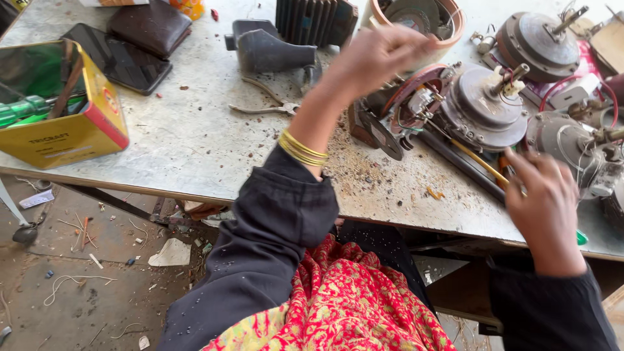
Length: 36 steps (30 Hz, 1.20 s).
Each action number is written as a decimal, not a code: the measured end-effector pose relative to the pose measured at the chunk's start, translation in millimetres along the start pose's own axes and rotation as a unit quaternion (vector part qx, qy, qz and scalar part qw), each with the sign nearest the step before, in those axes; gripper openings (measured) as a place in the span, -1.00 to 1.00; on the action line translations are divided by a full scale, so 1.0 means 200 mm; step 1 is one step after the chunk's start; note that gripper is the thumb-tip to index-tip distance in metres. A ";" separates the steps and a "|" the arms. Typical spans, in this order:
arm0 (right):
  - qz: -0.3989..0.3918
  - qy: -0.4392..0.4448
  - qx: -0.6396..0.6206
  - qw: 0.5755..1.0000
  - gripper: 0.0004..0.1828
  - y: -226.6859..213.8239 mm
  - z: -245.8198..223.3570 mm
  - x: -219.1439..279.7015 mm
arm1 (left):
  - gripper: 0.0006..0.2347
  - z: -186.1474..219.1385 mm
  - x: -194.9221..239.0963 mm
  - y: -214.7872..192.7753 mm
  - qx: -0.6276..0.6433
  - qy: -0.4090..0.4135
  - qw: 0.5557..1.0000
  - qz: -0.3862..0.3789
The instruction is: The person uses pliers and a screwdriver to adjust and tighten components on a small electric motor rotor. They repeatedly reposition the rotor and apply force to secure internal parts.
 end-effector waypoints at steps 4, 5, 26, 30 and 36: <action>0.037 -0.028 -0.175 0.983 -0.60 -0.09 -0.23 -0.30 | -0.58 -0.07 0.02 -0.20 -0.180 -0.063 0.980 0.056; 0.074 -0.041 -0.202 0.976 -0.65 -0.10 -0.30 -0.38 | -0.65 -0.08 0.04 -0.26 -0.218 -0.077 0.970 0.077; 0.173 0.029 -0.534 0.827 -0.67 0.19 -0.38 -0.74 | -0.76 -0.44 0.44 -0.45 -0.427 -0.518 0.710 -0.211; 0.185 0.032 -0.533 0.825 -0.67 0.16 -0.38 -0.72 | -0.79 -0.42 0.49 -0.47 -0.388 -0.459 0.784 -0.155; 0.217 0.016 -0.532 0.818 -0.64 0.11 -0.34 -0.71 | -0.65 -0.22 0.55 -0.44 -0.442 -0.409 0.793 -0.089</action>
Point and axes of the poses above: each hand's wrist, its own x-axis away from the middle knuckle, its own y-axis out of the palm, z = x × y, the point moved 5 cm from there along -x, towards the middle knuckle, and after that the axes turned 7 degrees about x, right-handed, at the moved point
